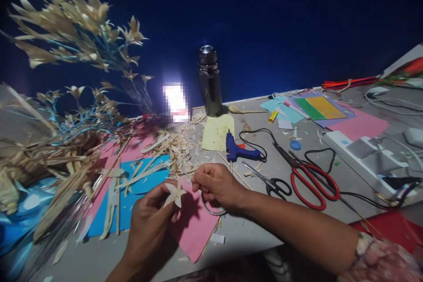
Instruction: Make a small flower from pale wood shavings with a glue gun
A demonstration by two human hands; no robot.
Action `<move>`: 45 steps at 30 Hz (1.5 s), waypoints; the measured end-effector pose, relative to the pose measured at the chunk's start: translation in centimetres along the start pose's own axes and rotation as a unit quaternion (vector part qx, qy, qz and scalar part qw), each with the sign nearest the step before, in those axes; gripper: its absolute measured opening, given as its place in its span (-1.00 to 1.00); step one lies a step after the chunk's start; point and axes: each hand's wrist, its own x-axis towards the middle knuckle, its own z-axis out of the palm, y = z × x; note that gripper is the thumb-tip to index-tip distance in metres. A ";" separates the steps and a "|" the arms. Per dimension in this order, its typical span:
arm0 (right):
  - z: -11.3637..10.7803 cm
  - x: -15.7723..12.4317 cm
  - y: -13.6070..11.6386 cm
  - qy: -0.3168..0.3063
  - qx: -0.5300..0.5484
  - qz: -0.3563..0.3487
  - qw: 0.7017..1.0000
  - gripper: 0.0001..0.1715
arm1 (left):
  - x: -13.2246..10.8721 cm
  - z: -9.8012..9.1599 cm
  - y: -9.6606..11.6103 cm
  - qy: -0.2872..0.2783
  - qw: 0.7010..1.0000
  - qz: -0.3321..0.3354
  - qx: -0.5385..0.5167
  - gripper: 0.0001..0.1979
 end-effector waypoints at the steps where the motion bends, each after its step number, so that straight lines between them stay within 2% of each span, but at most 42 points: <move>1: 0.0 0.0 0.0 0.001 0.001 -0.010 1.000 -0.48 | 0.0 0.0 0.0 0.004 1.000 0.008 0.001 -0.84; 6: 0.0 0.0 -0.3 -0.009 0.008 -0.010 1.000 -0.59 | 0.0 -0.2 -0.1 0.000 1.000 0.022 -0.014 -0.92; 9: 0.0 -0.1 -0.3 -0.013 0.026 0.009 1.000 -0.67 | 0.2 -0.5 -0.2 0.002 0.999 -0.020 -0.037 -0.90; 12: 0.1 -0.1 -0.3 -0.001 0.011 0.020 1.000 -0.83 | 0.5 -0.7 -0.3 -0.003 0.993 -0.073 -0.092 -0.77; 15: 0.0 -0.1 -0.3 0.007 0.000 0.007 1.000 -0.95 | 0.8 -0.8 -0.3 -0.006 0.987 -0.081 -0.135 -0.63; 18: 0.0 -0.1 -0.4 -0.001 0.009 -0.017 1.000 -0.93 | 0.8 -0.7 -0.2 -0.002 0.986 -0.086 -0.142 -0.57; 21: 0.0 0.0 -0.6 0.001 0.031 -0.011 0.999 -0.96 | 0.5 -0.4 -0.1 0.008 0.988 -0.096 -0.120 -0.55; 27: 0.4 0.0 -0.6 0.040 0.089 -0.013 0.995 -0.88 | 0.2 -0.1 -0.1 0.016 0.991 -0.098 -0.085 -0.75; 30: 0.2 0.0 -0.3 0.028 0.052 -0.032 0.998 -0.81 | 0.3 -0.1 -0.1 0.016 0.995 -0.070 -0.072 -0.81; 37: -0.9 0.0 0.1 -0.008 -0.069 -0.035 0.997 -0.34 | 0.2 -0.5 -0.6 0.022 0.999 -0.009 -0.024 -0.88; 39: -0.7 -0.3 0.0 -0.034 -0.113 -0.039 0.992 -0.35 | 0.1 -0.6 -0.9 0.021 1.000 0.012 0.005 -0.88; 41: -0.3 -0.7 -0.1 -0.047 -0.159 -0.038 0.985 -0.46 | 0.1 -0.7 -1.1 0.012 0.999 0.034 0.037 -0.88; 45: 0.3 -1.0 -0.4 -0.031 -0.245 -0.038 0.968 -0.64 | 0.2 -0.8 -1.4 0.007 0.992 0.067 0.103 -0.93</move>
